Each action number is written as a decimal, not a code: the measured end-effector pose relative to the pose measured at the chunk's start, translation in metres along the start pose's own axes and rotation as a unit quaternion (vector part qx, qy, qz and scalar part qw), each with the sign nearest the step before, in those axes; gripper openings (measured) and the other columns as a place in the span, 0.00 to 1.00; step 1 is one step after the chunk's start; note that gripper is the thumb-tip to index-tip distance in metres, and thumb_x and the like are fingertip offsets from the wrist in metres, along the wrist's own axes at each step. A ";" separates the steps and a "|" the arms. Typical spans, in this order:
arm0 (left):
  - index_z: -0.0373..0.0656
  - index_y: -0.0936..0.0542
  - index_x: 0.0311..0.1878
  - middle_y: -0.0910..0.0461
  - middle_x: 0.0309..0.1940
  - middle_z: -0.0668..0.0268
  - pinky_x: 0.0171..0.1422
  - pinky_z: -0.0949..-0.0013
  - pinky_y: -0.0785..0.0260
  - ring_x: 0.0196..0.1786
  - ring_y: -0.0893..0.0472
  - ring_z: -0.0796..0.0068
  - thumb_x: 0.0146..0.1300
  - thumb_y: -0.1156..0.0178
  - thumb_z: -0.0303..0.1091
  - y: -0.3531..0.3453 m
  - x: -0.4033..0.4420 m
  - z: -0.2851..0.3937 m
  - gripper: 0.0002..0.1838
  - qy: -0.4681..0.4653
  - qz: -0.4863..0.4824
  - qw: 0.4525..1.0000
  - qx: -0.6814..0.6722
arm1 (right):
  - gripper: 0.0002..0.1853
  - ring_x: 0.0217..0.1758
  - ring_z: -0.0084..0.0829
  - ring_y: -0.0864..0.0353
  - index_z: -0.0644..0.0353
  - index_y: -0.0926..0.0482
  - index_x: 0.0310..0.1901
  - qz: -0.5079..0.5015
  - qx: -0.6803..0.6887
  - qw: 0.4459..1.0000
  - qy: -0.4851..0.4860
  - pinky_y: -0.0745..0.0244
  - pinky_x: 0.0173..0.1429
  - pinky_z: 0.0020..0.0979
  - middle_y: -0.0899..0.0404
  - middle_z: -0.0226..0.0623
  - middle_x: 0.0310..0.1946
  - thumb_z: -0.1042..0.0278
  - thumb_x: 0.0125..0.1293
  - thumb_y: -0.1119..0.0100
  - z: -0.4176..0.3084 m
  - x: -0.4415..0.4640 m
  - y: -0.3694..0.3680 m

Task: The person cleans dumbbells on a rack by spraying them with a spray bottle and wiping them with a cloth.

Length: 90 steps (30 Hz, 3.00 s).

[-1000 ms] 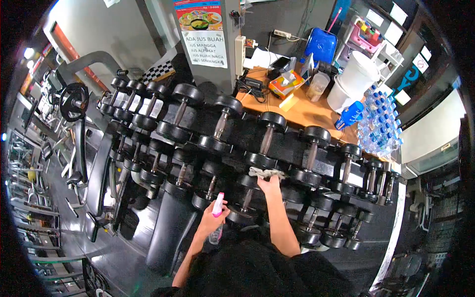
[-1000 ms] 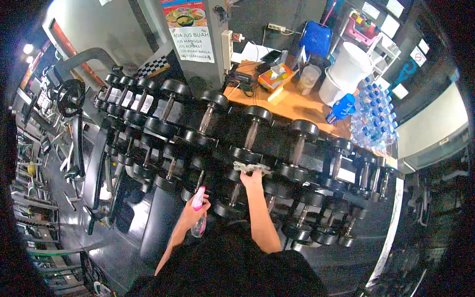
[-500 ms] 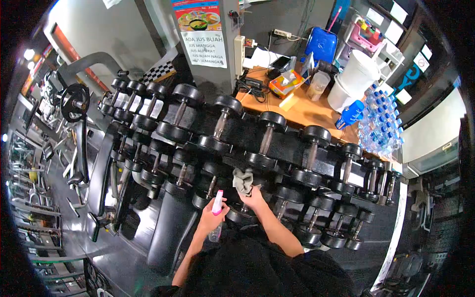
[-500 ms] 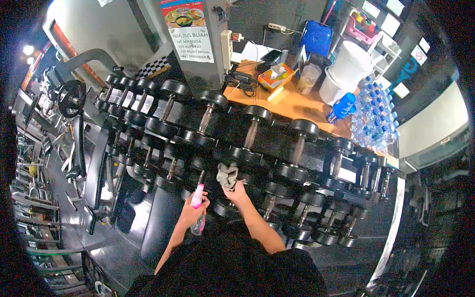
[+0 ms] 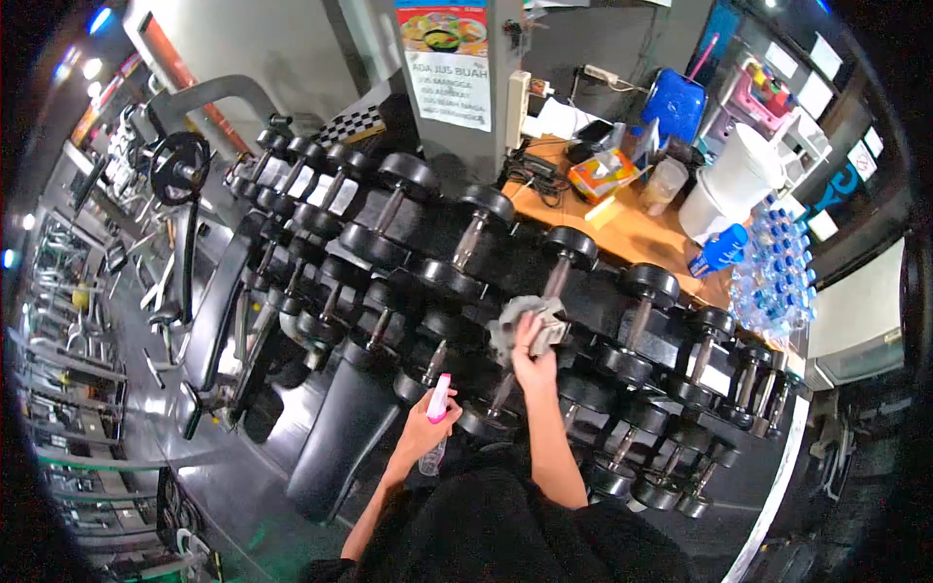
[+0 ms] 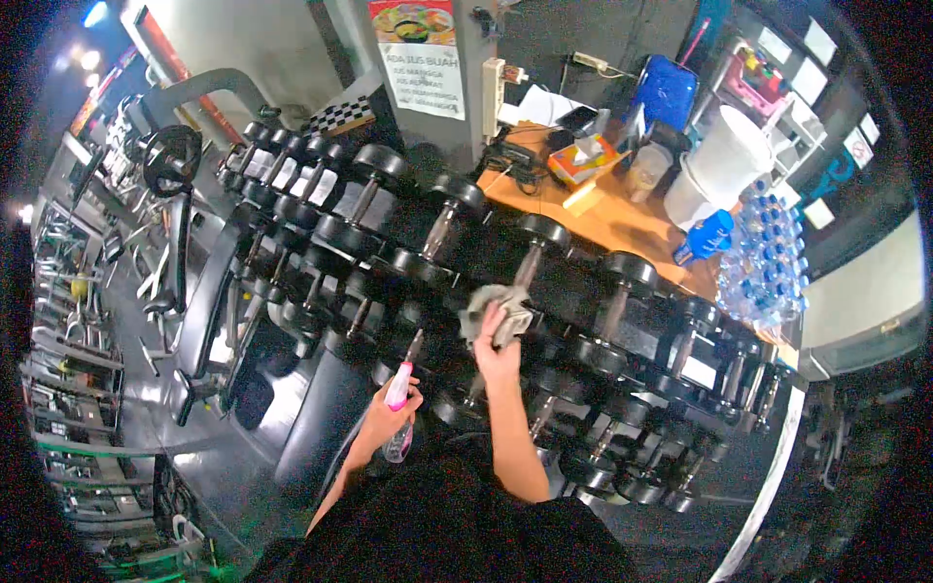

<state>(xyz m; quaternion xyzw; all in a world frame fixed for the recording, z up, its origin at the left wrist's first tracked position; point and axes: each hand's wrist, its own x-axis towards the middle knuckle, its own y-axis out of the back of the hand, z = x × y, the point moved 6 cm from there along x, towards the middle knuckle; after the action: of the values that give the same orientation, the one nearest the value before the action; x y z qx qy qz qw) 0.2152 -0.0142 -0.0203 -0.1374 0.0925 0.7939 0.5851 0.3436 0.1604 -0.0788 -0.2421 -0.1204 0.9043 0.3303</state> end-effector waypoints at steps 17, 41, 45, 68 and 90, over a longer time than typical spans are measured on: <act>0.40 0.27 0.50 0.24 0.27 0.73 0.27 0.77 0.32 0.24 0.27 0.86 0.58 0.39 0.26 -0.024 0.006 0.009 0.16 -0.017 -0.068 0.997 0.025 | 0.29 0.50 0.53 0.25 0.53 0.28 0.53 -0.091 -0.959 -0.181 0.198 0.30 0.55 0.42 0.22 0.49 0.45 0.83 0.44 0.51 0.093 -0.131 -0.105; 0.38 0.27 0.50 0.24 0.28 0.71 0.26 0.77 0.33 0.22 0.27 0.86 0.58 0.39 0.25 -0.012 0.019 0.003 0.16 0.001 -0.043 0.999 0.014 | 0.43 0.72 0.57 0.52 0.53 0.48 0.70 -0.132 -0.889 -0.301 0.318 0.54 0.72 0.52 0.58 0.58 0.71 0.57 0.56 0.37 0.040 -0.046 -0.058; 0.39 0.27 0.50 0.24 0.29 0.72 0.27 0.77 0.33 0.23 0.27 0.86 0.59 0.38 0.26 -0.025 0.021 0.003 0.16 -0.004 -0.080 0.996 0.038 | 0.42 0.69 0.54 0.44 0.55 0.47 0.70 -0.161 -0.889 -0.240 0.355 0.42 0.69 0.44 0.50 0.56 0.69 0.62 0.55 0.36 0.040 -0.045 -0.079; 0.40 0.28 0.55 0.25 0.30 0.73 0.28 0.79 0.33 0.26 0.28 0.86 0.58 0.38 0.29 -0.017 0.016 -0.012 0.21 0.015 -0.112 0.994 0.000 | 0.19 0.53 0.34 0.23 0.53 0.25 0.54 -0.053 -0.491 0.831 0.257 0.28 0.57 0.36 0.22 0.33 0.52 0.56 0.63 0.46 -0.064 -0.121 -0.018; 0.40 0.30 0.52 0.27 0.37 0.72 0.31 0.77 0.31 0.29 0.28 0.86 0.62 0.41 0.32 0.015 0.020 -0.076 0.17 0.005 -0.240 0.971 -0.019 | 0.22 0.63 0.41 0.31 0.53 0.33 0.62 -0.024 -0.464 0.846 0.263 0.40 0.67 0.49 0.29 0.36 0.60 0.55 0.69 0.56 -0.026 -0.187 0.128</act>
<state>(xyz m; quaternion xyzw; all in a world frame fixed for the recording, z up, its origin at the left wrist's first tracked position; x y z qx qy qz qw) 0.2037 -0.0240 -0.0994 -0.1705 0.0447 0.6315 0.7550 0.4121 -0.0578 -0.0820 -0.5932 -0.4400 0.6370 0.2207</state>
